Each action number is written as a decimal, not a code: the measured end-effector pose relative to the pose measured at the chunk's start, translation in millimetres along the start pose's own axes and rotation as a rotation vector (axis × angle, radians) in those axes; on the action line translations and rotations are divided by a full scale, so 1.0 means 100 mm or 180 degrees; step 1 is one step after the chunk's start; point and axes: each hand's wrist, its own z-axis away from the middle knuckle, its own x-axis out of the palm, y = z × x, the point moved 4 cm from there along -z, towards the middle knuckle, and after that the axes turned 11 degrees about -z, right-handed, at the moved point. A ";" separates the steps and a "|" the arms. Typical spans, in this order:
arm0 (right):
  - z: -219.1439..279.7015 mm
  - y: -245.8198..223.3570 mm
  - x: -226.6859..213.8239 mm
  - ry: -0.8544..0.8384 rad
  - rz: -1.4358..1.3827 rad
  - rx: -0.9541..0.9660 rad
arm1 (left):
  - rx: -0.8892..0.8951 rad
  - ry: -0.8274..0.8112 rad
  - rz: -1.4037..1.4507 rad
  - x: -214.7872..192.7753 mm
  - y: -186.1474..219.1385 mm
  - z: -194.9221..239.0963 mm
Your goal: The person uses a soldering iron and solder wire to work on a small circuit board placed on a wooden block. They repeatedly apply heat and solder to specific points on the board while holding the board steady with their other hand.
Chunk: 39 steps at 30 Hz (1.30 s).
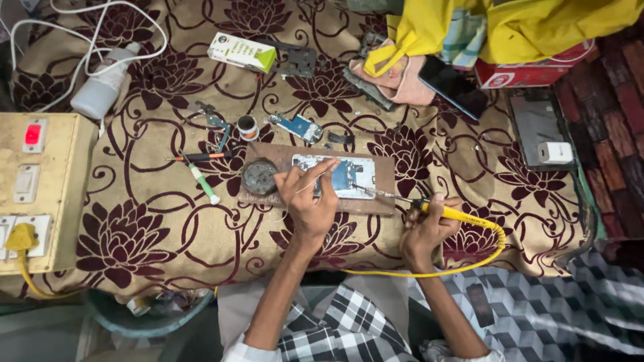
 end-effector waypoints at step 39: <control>-0.38 -0.69 1.21 -0.1536 0.3165 -0.1200 | -0.0183 -0.0019 -0.0212 -0.04 0.05 -0.07</control>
